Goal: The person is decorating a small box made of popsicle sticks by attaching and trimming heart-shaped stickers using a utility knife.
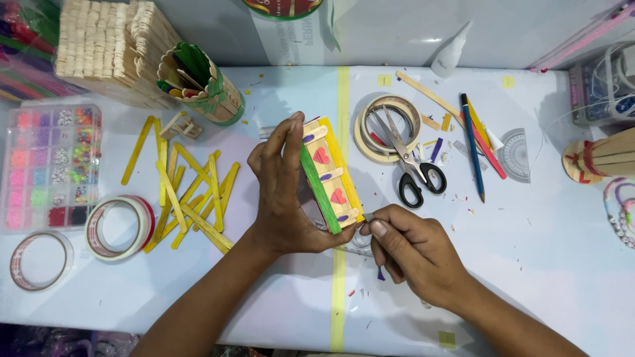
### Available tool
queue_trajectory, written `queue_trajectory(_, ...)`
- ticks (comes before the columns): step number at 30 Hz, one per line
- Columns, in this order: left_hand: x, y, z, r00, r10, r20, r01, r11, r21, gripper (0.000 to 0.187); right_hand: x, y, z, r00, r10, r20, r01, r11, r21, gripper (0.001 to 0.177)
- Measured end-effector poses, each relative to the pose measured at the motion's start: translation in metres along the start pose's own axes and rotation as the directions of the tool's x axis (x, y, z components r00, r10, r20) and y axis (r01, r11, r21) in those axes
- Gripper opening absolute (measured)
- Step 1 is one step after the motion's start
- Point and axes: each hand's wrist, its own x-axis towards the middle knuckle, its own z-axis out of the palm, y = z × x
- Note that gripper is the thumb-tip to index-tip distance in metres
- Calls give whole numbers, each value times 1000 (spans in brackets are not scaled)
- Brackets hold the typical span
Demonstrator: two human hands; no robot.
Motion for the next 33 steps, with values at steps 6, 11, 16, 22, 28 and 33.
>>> queue_trajectory(6, 1, -2, -2, 999, 12, 38, -12, 1000, 3, 125, 1, 1, -4, 1000, 25, 16, -24, 998, -56, 27)
queue_trajectory(11, 6, -3, -6, 998, 28, 62, -27, 1000, -13, 124, 2, -9, -11, 995, 84, 52, -77, 990, -119, 28)
queue_trajectory(16, 9, -3, -8, 995, 35, 93, -30, 998, -49, 129, 1, -10, -13, 994, 84, 66, -76, 991, -110, 31)
queue_trajectory(22, 10, -3, -8, 994, 38, 105, -32, 998, -60, 126, 1, -9, -15, 994, 66, 87, -55, 991, -120, 30)
queue_trajectory(28, 8, 0, -6, 996, 22, 82, -18, 999, -44, 125, 1, -11, -11, 990, 137, 37, -132, 985, -111, 28)
queue_trajectory(33, 6, 1, -5, 998, -4, 67, 7, 999, -33, 124, 0, -7, -6, 991, 137, -8, -137, 989, -59, 27)
